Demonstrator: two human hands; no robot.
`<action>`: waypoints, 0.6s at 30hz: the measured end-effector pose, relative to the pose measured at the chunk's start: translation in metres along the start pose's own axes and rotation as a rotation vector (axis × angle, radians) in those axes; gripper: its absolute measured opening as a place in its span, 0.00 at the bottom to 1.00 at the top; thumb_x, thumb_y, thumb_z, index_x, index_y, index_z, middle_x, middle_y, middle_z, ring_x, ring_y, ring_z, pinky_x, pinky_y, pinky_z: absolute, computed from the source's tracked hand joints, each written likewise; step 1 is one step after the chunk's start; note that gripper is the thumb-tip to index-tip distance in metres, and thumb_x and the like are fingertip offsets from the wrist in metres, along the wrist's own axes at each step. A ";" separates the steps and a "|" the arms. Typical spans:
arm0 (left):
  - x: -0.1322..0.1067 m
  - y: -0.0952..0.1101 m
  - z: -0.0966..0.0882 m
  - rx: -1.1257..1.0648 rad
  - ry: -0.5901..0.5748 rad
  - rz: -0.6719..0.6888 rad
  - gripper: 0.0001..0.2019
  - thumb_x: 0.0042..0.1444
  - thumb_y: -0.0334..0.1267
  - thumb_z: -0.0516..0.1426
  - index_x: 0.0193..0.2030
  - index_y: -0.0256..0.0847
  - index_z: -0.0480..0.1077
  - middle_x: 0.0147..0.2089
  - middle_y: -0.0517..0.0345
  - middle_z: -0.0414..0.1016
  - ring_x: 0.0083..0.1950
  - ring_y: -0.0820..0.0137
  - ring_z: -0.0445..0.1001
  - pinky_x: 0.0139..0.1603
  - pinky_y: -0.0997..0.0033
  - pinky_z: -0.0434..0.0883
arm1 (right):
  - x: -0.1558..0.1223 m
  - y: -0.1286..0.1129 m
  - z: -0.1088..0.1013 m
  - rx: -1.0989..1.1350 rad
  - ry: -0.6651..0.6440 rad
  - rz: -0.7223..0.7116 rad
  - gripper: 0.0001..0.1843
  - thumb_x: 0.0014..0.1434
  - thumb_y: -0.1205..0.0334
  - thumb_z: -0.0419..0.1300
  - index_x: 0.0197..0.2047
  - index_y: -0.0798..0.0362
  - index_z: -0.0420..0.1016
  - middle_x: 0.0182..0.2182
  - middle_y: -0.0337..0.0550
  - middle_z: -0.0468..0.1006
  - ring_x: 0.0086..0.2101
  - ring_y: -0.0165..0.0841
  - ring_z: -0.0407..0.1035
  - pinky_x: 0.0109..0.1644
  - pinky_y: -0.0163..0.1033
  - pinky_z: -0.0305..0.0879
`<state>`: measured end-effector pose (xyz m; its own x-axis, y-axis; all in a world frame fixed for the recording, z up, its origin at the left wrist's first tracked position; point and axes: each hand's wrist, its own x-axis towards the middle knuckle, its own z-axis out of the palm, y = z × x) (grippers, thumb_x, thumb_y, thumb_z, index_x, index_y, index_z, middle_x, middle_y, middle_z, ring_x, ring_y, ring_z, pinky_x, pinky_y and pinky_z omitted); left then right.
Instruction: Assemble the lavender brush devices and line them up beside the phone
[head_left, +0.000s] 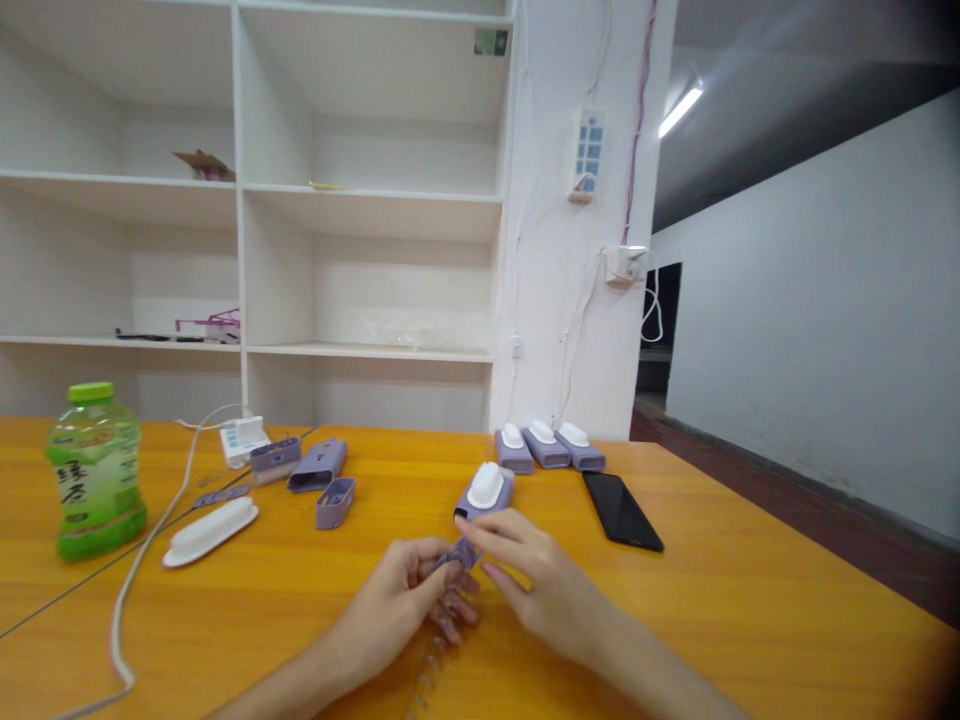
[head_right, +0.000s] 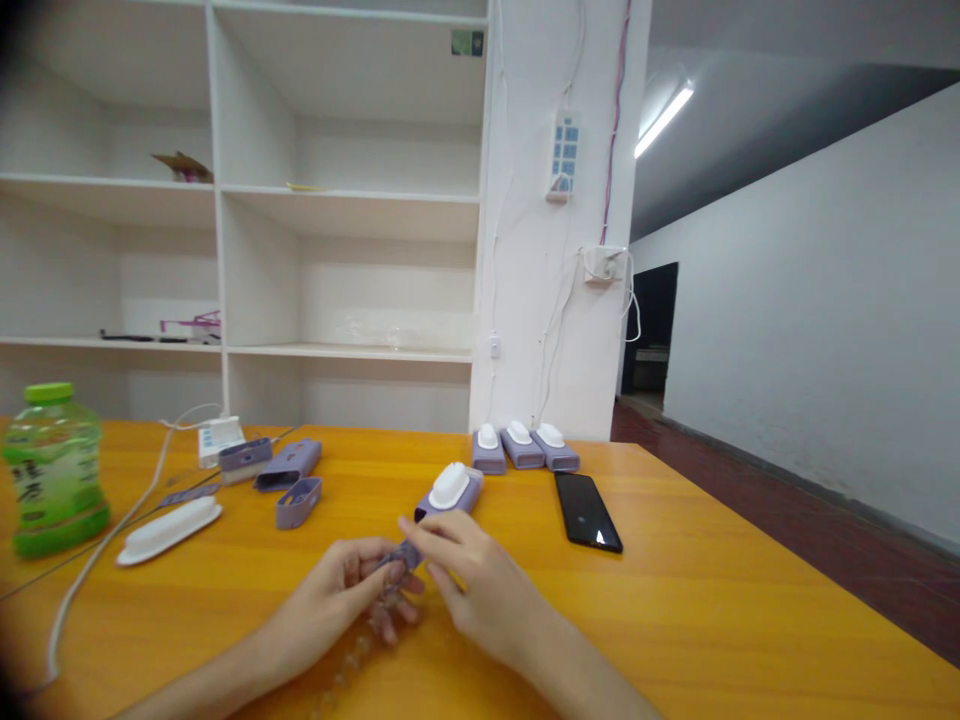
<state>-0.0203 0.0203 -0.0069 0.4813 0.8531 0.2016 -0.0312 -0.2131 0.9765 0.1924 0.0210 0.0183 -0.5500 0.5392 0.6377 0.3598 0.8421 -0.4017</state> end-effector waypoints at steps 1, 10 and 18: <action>0.000 -0.002 0.000 0.039 0.075 0.041 0.20 0.63 0.53 0.57 0.43 0.34 0.71 0.36 0.47 0.80 0.32 0.65 0.81 0.29 0.71 0.76 | 0.002 0.001 0.002 0.059 0.095 0.098 0.22 0.68 0.65 0.56 0.64 0.45 0.68 0.52 0.48 0.75 0.52 0.38 0.70 0.58 0.44 0.68; -0.005 -0.014 0.001 0.537 0.288 0.250 0.09 0.69 0.44 0.51 0.37 0.44 0.63 0.32 0.58 0.76 0.32 0.70 0.74 0.34 0.74 0.69 | 0.010 -0.011 0.043 0.988 0.021 0.782 0.35 0.52 0.30 0.63 0.38 0.58 0.71 0.27 0.47 0.79 0.25 0.33 0.76 0.32 0.37 0.72; -0.014 0.006 0.009 0.481 0.173 0.222 0.07 0.66 0.43 0.54 0.42 0.43 0.69 0.42 0.55 0.77 0.43 0.67 0.74 0.48 0.70 0.70 | 0.009 -0.012 0.020 0.433 0.036 0.573 0.17 0.61 0.48 0.62 0.37 0.55 0.73 0.23 0.35 0.71 0.22 0.26 0.63 0.24 0.31 0.55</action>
<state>-0.0193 0.0023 -0.0048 0.3569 0.8199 0.4476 0.3076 -0.5556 0.7724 0.1678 0.0154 0.0154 -0.3365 0.9031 0.2669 0.2489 0.3586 -0.8997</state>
